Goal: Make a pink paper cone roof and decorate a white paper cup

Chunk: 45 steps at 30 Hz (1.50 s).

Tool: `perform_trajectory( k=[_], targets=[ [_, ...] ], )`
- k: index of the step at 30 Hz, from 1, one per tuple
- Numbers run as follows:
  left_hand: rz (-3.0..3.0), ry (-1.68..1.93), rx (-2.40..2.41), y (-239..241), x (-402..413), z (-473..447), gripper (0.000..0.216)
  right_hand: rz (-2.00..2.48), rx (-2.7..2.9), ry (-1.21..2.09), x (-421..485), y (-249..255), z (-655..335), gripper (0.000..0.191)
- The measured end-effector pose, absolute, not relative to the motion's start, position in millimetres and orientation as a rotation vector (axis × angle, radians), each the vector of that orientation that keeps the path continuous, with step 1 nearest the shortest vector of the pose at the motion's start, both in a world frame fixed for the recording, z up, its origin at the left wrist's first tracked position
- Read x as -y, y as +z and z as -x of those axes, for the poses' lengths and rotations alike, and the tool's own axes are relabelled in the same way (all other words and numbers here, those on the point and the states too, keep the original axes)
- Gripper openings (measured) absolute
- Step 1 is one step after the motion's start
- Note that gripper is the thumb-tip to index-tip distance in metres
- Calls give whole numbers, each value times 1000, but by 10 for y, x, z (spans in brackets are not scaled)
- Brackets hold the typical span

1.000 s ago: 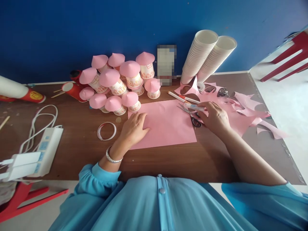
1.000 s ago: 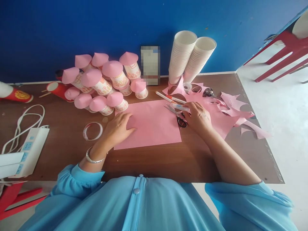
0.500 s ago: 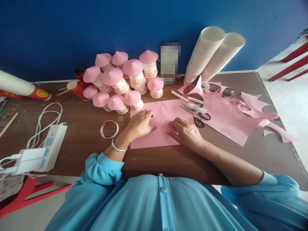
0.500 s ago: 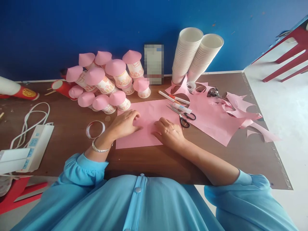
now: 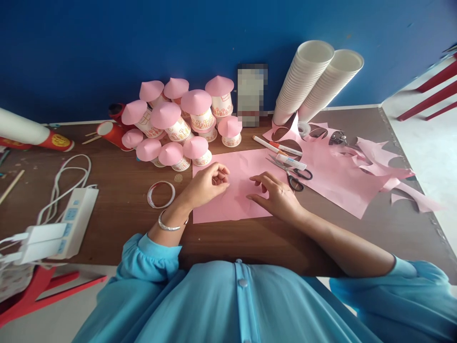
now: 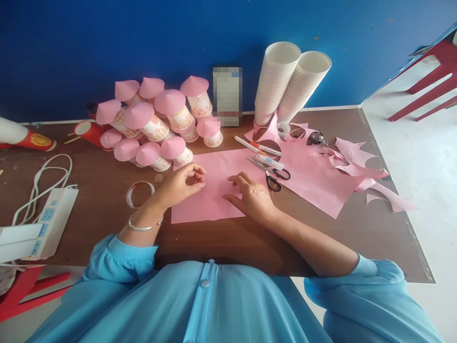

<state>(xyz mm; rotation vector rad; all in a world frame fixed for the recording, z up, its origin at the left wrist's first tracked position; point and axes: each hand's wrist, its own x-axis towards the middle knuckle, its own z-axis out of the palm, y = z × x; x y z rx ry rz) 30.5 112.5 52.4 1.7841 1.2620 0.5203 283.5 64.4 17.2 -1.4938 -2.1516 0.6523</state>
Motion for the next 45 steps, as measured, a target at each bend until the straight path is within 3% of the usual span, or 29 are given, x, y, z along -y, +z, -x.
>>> perform_trajectory(
  k=[3, 7, 12, 15, 21, 25, 38, 45],
  targets=[
    [-1979, 447, -1338, 544, -1079, -315, 30, 1482, 2135, 613, -655, 193, -2860, 36],
    [-2283, 66, -1332, 583, -984, -383, 45, 1445, 2186, 546, -622, 176, -2876, 33],
    [-2226, -101, -1328, 598, -943, -432, 25, 1440, 2221, 578, -587, 164, -2870, 27],
    [-2076, 13, -1281, 577, -975, -400, 8, 1455, 2152, 687, -596, 189, -2880, 26],
    [-1539, 509, -1184, 651, -1037, -317, 24, 1337, 1693, 1261, -728, 308, -2834, 35],
    [-1337, 654, -1121, 742, -1042, -306, 31, 1195, 1400, 1524, -849, 445, -2688, 38],
    [-1276, 821, -1195, 782, -1031, -305, 34, 1098, 1560, 1361, -937, 579, -2477, 44],
    [-1324, 750, -1132, 832, -1023, -326, 28, 1119, 1353, 1562, -959, 610, -2453, 49]
  ],
)
